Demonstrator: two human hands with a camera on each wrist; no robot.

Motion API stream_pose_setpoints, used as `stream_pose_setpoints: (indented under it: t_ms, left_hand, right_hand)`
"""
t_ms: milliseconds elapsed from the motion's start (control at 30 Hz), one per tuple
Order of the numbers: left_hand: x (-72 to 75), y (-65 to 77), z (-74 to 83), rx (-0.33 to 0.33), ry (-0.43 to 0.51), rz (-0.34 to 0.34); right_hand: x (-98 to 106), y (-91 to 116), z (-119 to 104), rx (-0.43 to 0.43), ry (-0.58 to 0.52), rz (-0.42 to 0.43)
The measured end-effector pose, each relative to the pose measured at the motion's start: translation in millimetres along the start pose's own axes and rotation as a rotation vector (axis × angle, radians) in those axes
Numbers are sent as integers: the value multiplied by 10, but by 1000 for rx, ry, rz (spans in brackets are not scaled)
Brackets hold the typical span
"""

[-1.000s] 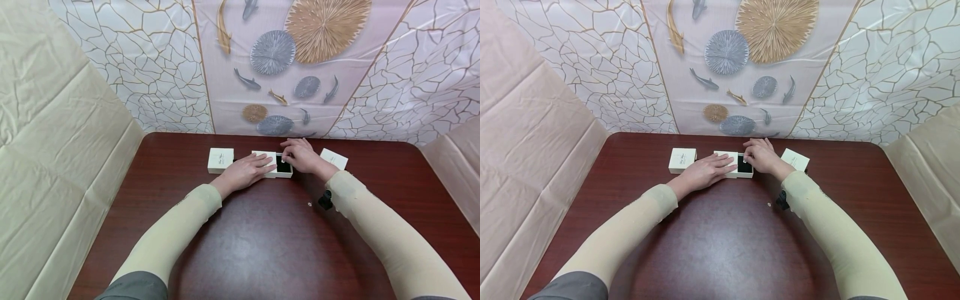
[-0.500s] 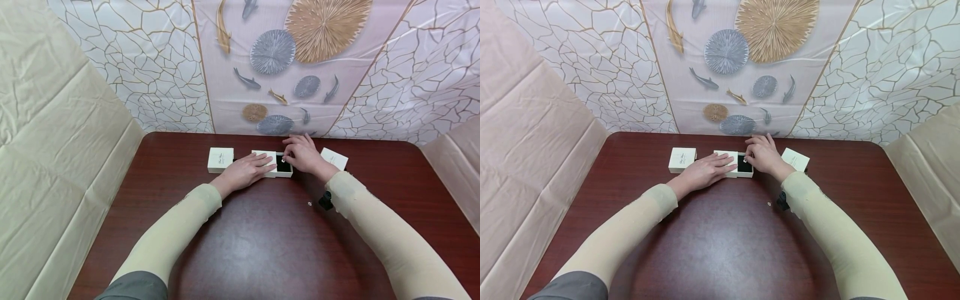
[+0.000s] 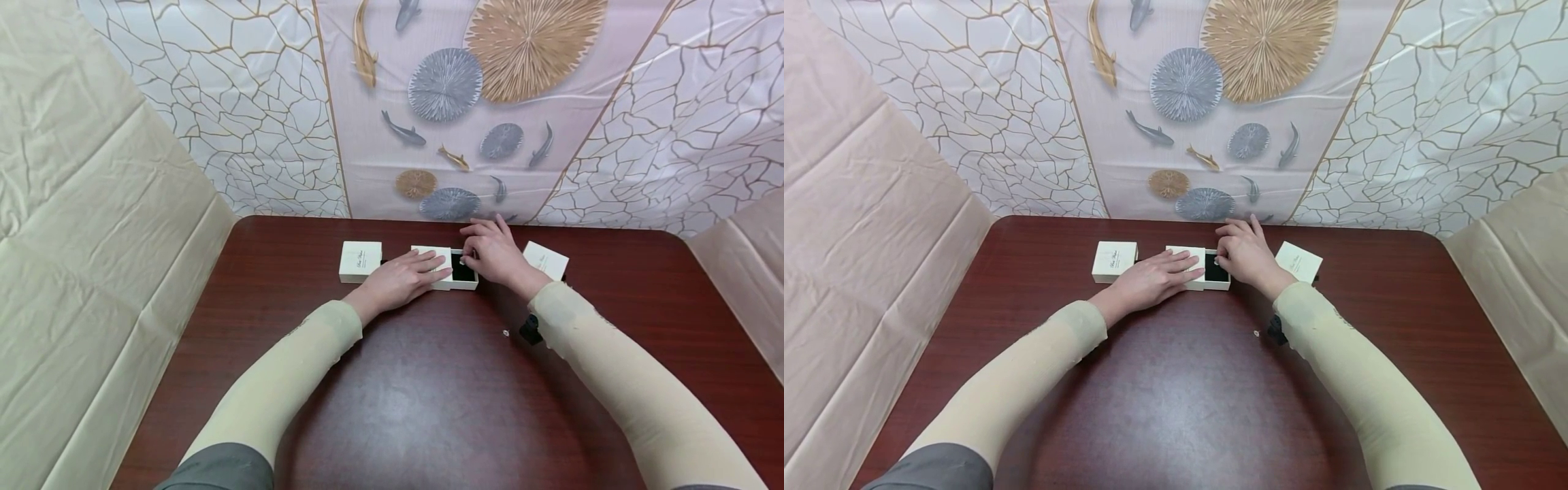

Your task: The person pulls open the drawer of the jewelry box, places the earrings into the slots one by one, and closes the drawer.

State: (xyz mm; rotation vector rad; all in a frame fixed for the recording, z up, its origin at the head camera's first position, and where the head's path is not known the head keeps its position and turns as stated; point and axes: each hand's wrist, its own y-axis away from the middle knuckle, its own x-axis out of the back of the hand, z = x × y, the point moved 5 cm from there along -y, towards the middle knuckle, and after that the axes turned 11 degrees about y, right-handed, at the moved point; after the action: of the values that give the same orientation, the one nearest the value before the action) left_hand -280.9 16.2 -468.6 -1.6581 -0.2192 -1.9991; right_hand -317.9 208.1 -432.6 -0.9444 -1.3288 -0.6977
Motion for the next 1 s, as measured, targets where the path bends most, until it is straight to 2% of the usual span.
stream_pose_setpoints:
  t_ms: [467,800,1000]
  left_hand:
    - [-9,2,-9,-4,2,11]
    - [-2,2,-9,-2,-13,-7]
    - [3,3,-2,-7,-5,-3]
  right_hand:
    - [305,152,-83,71,-26,52]
    - [367,402,-86,128,-40,76]
    - [374,537,-87,144,-41,60]
